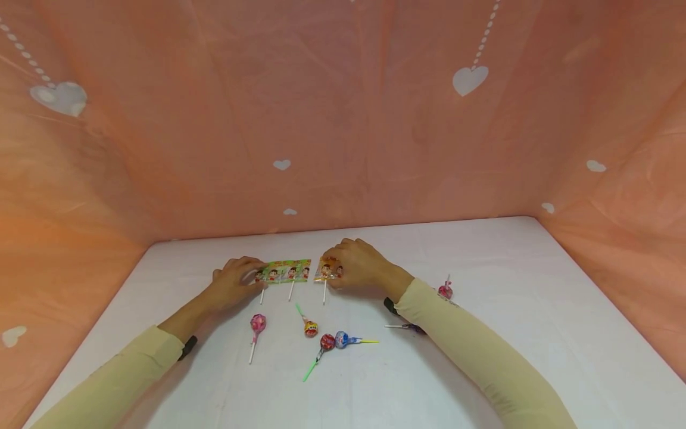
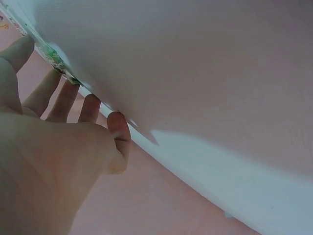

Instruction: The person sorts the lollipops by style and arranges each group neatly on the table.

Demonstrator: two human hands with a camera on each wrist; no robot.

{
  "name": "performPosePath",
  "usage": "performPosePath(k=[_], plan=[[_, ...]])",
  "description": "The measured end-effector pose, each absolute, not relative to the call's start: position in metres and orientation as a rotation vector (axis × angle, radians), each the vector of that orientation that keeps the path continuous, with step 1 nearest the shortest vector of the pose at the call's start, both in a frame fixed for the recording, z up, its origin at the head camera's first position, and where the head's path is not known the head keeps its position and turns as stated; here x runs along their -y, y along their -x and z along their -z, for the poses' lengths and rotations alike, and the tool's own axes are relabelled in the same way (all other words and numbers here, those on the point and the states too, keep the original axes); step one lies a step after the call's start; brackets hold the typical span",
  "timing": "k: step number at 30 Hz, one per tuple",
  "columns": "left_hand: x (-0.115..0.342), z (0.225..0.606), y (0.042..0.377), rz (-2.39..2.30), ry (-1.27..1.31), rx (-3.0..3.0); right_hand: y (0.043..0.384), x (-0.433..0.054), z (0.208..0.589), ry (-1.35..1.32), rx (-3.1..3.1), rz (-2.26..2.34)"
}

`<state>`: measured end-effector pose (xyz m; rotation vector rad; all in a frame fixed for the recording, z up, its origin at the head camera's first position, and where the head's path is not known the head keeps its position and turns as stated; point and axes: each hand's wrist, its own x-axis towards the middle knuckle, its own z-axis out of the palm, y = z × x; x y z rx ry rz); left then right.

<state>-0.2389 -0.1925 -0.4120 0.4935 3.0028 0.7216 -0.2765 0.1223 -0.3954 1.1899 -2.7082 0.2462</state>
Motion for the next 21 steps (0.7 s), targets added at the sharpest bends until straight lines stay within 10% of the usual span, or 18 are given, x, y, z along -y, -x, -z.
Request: performPosePath(k=[21], plan=[[0.1922,0.4125,0.2393,-0.726,-0.489,-2.987,0.2853,-0.1152,0.3966,-1.237,2.828,-0.254]])
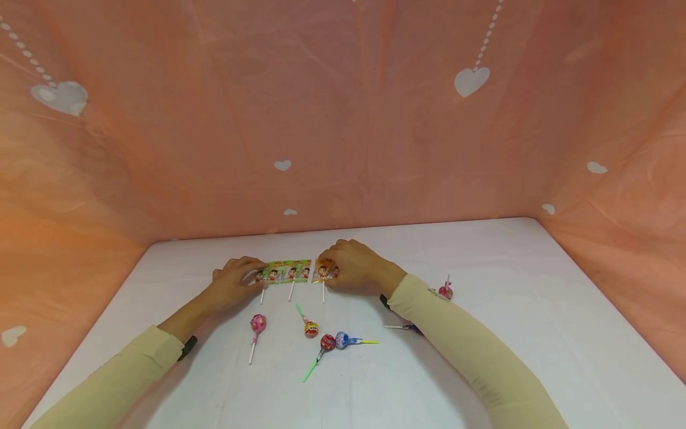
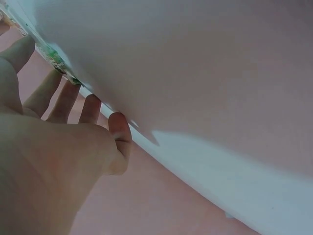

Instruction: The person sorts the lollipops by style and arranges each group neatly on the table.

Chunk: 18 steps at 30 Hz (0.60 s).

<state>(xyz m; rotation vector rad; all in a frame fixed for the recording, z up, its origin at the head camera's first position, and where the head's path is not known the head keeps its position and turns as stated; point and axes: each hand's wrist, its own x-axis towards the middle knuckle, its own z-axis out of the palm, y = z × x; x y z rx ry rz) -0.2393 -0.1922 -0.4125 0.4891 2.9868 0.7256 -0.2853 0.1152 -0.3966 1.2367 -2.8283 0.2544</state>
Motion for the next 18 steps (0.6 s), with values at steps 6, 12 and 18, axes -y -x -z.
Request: performPosePath(k=[6,12,18], plan=[[0.1915,0.4118,0.2395,-0.725,-0.486,-2.983,0.2836,-0.1163,0.3955,-1.247,2.848,-0.286],[0.1915,0.4111,0.2401,-0.728,-0.481,-2.981,0.2816,-0.1194,0.3965,-1.254,2.833,-0.277],[0.1929,0.4118,0.2419,-0.723,-0.473,-2.985,0.2805,-0.1153,0.3984,-1.229,2.867,-0.224]])
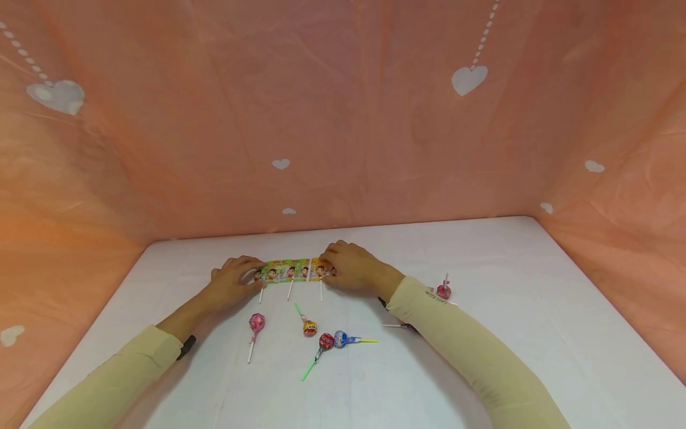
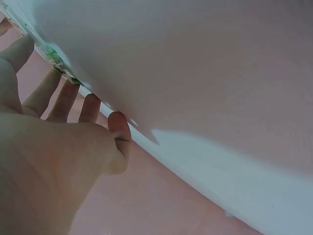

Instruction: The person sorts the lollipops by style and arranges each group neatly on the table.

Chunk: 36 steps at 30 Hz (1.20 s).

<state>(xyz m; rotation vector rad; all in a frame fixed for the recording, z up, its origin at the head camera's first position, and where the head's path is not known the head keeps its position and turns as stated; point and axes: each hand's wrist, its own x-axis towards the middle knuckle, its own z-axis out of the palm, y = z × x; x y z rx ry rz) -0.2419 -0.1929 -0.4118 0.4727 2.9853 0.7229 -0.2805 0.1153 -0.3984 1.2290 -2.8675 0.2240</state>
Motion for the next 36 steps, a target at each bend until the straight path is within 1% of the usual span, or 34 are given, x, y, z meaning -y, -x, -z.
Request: performPosePath(k=[36], plan=[[0.191,0.4102,0.239,-0.735,-0.485,-2.992,0.2803,-0.1098,0.3992,-1.201,2.942,-0.174]])
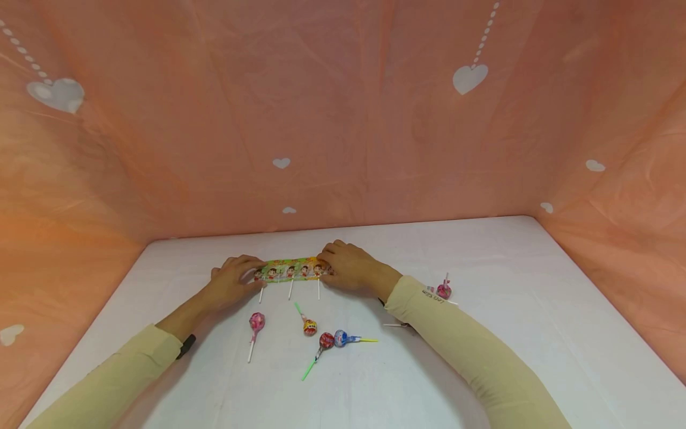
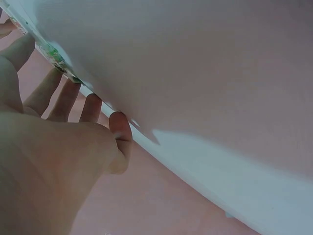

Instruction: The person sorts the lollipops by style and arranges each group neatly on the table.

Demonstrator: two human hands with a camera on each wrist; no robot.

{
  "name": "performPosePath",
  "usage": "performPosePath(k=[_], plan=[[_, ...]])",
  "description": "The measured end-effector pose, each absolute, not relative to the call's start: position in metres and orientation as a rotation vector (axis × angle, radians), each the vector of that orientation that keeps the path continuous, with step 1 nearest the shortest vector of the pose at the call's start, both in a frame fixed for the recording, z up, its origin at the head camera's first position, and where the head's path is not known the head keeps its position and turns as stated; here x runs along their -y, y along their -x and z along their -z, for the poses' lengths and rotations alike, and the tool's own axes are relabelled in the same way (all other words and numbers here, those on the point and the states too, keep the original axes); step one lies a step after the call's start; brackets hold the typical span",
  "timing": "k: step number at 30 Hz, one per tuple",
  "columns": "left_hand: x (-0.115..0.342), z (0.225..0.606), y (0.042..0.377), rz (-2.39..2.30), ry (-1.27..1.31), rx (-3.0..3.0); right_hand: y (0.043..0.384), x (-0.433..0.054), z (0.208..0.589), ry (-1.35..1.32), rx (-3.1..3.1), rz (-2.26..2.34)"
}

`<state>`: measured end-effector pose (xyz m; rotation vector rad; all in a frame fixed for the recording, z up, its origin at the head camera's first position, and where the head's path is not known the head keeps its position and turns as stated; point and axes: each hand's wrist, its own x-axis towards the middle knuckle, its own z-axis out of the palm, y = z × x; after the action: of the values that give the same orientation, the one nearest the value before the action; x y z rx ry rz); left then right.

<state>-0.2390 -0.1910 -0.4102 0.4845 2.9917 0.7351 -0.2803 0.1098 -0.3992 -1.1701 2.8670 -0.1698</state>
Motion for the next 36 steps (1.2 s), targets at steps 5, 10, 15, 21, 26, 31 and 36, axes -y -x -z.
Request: performPosePath(k=[5,10,15,21,26,31,36], plan=[[0.19,0.408,0.239,-0.738,-0.48,-2.994,0.281,-0.11,0.399,1.158,-2.868,0.167],[0.189,0.408,0.239,-0.735,-0.458,-2.993,0.281,-0.111,0.398,1.157,-2.871,0.187],[0.189,0.408,0.238,-0.747,-0.459,-2.986,0.278,-0.113,0.394,1.142,-2.905,0.283],[0.191,0.408,0.238,-0.735,-0.456,-2.988,0.269,-0.115,0.382,1.189,-2.901,0.311],[0.192,0.408,0.238,-0.739,-0.45,-2.993,0.261,-0.125,0.364,1.174,-2.877,0.433],[0.193,0.409,0.238,-0.736,-0.441,-2.996,0.267,-0.15,0.355,1.129,-2.909,0.475],[0.193,0.41,0.238,-0.735,-0.438,-2.994,0.283,-0.189,0.363,0.993,-2.986,0.464]])
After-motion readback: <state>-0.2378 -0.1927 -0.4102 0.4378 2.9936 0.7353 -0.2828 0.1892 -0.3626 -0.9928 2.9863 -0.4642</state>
